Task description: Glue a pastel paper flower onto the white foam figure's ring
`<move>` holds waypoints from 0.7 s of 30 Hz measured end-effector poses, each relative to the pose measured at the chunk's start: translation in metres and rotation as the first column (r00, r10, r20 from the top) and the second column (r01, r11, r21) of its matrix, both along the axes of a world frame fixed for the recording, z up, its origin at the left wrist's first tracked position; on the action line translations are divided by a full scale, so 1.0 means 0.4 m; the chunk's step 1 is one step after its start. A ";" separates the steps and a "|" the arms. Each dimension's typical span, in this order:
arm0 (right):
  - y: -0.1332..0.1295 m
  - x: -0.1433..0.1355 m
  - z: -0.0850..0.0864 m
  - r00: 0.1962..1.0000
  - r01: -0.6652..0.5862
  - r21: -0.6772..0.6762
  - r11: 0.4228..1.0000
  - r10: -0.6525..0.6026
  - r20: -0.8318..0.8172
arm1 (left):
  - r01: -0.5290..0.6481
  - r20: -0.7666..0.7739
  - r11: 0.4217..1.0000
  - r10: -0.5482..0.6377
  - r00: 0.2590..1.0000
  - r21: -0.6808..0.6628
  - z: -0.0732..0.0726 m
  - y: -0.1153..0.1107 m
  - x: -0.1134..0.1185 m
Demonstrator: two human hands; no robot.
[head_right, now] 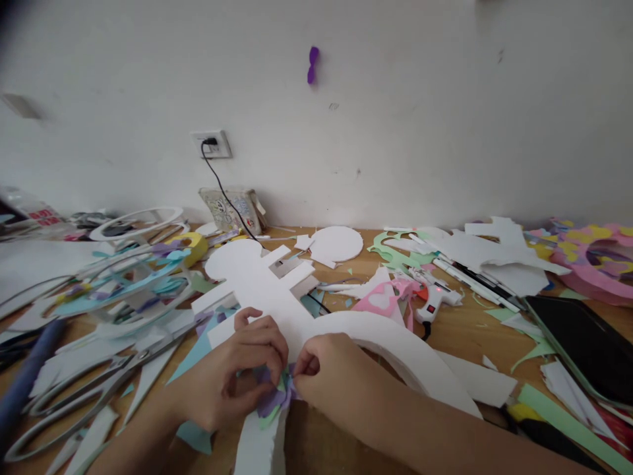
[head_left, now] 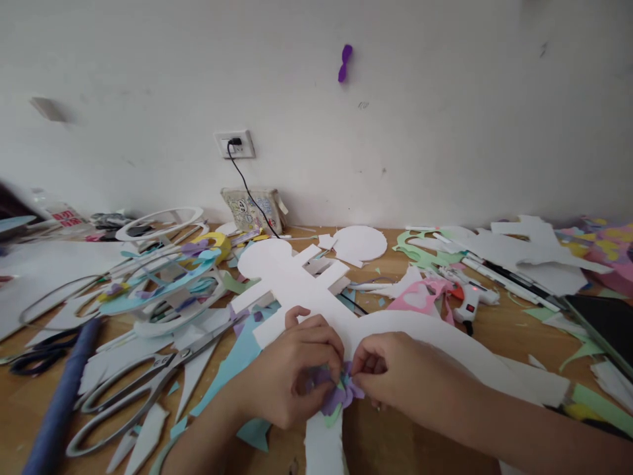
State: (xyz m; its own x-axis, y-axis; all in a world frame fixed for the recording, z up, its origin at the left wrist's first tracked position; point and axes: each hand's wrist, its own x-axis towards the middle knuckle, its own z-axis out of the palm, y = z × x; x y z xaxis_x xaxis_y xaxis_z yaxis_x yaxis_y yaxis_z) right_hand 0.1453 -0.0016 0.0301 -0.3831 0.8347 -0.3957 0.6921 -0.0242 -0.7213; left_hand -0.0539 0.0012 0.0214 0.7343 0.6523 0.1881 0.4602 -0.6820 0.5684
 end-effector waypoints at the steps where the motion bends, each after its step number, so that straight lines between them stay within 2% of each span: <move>1: 0.003 0.001 -0.009 0.998 0.014 -0.036 0.999 -0.016 -0.067 | -0.001 0.001 1.000 0.001 1.000 0.001 -0.002 0.001 -0.001; 4: 0.017 0.005 -0.033 0.960 0.008 -0.149 0.989 -0.049 -0.274 | -0.002 0.004 1.000 0.002 1.000 0.008 -0.005 0.001 -0.002; 6: 0.023 0.006 -0.036 0.936 -0.008 -0.171 0.985 -0.052 -0.347 | -0.001 0.004 1.000 0.001 1.000 0.006 -0.005 0.001 -0.001; 8: 0.024 0.002 -0.025 0.947 0.012 -0.133 0.991 -0.054 -0.316 | -0.004 0.002 1.000 0.004 1.000 -0.002 -0.004 0.000 0.000; 12: 0.013 -0.016 0.006 0.994 0.046 0.064 0.997 -0.039 -0.107 | -0.022 -0.017 1.000 0.022 1.000 -0.014 0.001 -0.001 0.003; 15: 0.008 -0.027 0.011 0.998 0.033 0.149 0.988 -0.025 -0.054 | -0.023 -0.015 0.999 0.022 1.000 -0.022 0.005 0.000 0.004; 17: 0.009 -0.027 0.005 0.999 0.029 0.147 0.989 -0.022 -0.048 | -0.020 -0.013 1.000 0.019 1.000 -0.024 0.005 0.001 0.003; 21: 0.018 -0.007 -0.014 0.995 0.028 0.024 0.999 -0.025 -0.099 | -0.008 -0.010 1.000 0.008 1.000 -0.017 0.004 0.003 0.001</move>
State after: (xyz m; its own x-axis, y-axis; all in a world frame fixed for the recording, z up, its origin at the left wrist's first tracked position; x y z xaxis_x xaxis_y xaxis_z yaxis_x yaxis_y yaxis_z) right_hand 0.1426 0.0055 0.0245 -0.3969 0.8542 -0.3360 0.6170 -0.0227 -0.7866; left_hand -0.0537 0.0025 0.0229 0.7311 0.6610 0.1691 0.4713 -0.6684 0.5754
